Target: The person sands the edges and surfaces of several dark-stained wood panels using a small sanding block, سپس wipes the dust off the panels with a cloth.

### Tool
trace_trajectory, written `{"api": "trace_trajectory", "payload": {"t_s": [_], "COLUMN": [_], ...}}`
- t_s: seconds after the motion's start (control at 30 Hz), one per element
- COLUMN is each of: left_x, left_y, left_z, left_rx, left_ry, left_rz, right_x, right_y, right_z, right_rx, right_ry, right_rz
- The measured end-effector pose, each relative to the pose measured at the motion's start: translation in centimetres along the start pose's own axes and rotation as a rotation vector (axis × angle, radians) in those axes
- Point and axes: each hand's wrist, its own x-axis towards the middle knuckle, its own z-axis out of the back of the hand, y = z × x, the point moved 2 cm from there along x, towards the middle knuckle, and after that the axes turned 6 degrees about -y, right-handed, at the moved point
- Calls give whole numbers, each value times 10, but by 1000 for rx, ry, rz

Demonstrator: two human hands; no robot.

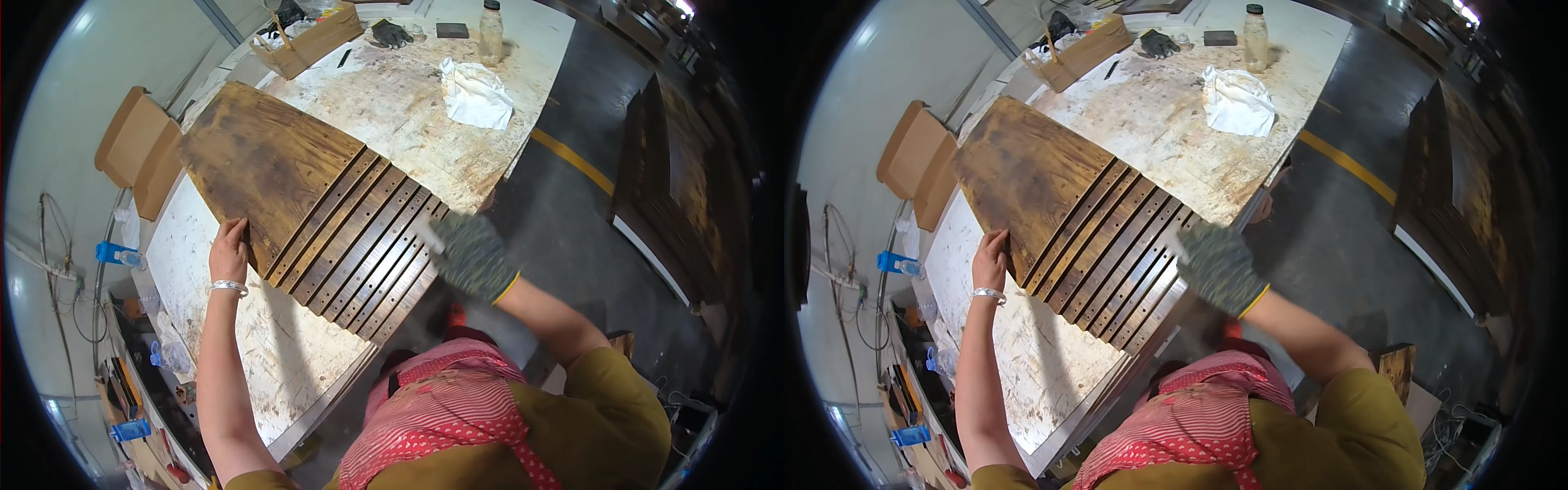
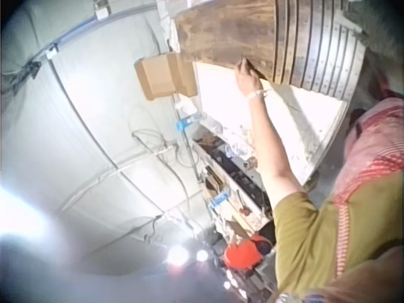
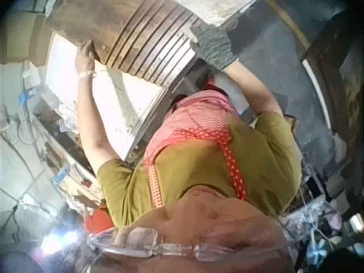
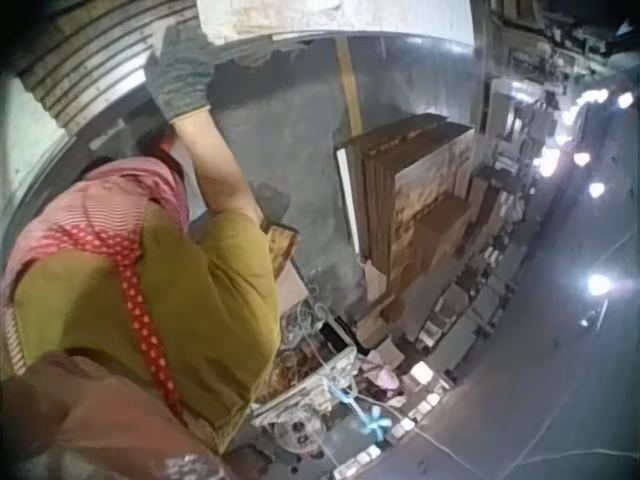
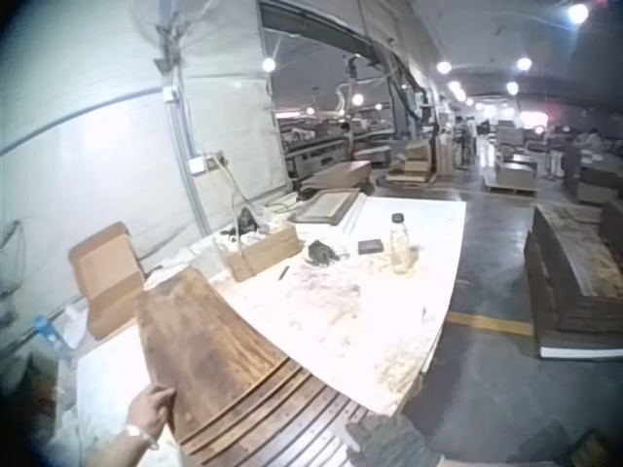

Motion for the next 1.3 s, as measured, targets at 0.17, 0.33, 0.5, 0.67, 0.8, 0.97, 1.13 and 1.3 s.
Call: {"api": "trace_trajectory", "payload": {"t_s": [0.17,0.33,0.5,0.67,0.8,0.97,1.13,1.3], "left_x": [-2,-5,-5,-5,-5,-4,-3,-4], "left_y": [-2,-3,-5,-8,-6,-6,-9,-8], "left_z": [-2,-4,-5,-5,-5,-6,-3,-2], "left_rx": [-10,-23,-33,-47,-27,-26,-27,-58], "left_ry": [-12,-36,-38,-33,-24,-18,-16,-27], "left_rz": [22,29,80,98,119,101,94,113], "right_x": [-7,-1,6,11,28,36,19,26], "right_y": [2,-14,-7,-7,-33,-34,0,-2], "right_z": [-10,-4,-2,5,23,17,-3,0], "right_rx": [-51,7,-101,-10,10,36,146,74], "right_ry": [85,117,63,93,1,-44,138,119], "right_rz": [24,85,45,152,45,49,242,89]}}
